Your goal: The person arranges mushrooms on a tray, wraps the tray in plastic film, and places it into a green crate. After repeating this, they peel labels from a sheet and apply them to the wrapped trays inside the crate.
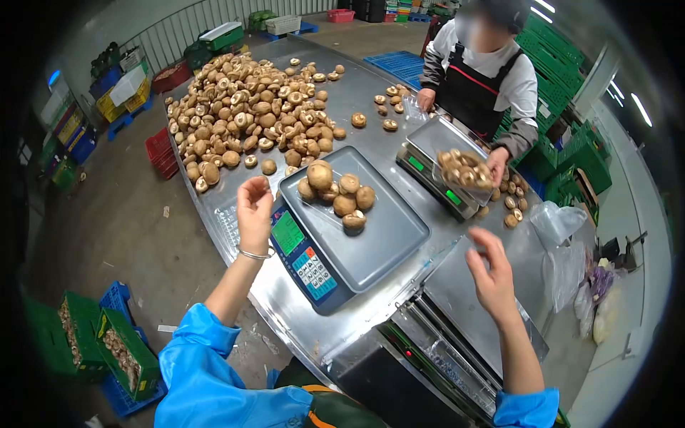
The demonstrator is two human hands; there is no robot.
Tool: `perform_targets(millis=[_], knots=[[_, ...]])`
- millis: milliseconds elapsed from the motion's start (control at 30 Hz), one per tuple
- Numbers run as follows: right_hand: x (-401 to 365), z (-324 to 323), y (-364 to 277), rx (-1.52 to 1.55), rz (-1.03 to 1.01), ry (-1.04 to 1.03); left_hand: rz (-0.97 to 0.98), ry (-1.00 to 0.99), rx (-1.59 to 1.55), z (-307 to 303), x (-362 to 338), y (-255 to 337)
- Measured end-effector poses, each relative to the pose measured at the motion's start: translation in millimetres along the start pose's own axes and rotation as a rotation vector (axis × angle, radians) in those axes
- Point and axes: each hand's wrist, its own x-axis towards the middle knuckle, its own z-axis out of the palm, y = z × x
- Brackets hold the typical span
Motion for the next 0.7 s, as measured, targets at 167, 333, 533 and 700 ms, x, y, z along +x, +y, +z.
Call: perform_targets(millis=[167,333,533,700], knots=[[96,-18,31,-0.321,-0.193,0.235,-0.140,-0.176,0.021,-1,-18,17],[117,-73,125,-0.445,-0.052,0.147,0.039,-0.683,0.170,78,-70,52],[63,-53,170,-0.380,0.035,-0.325,0.220,-1.107,0.469,212,-161,35],[-45,-60,166,-0.384,0.308,0.049,0.275,-1.329,0.455,254,-195,11]])
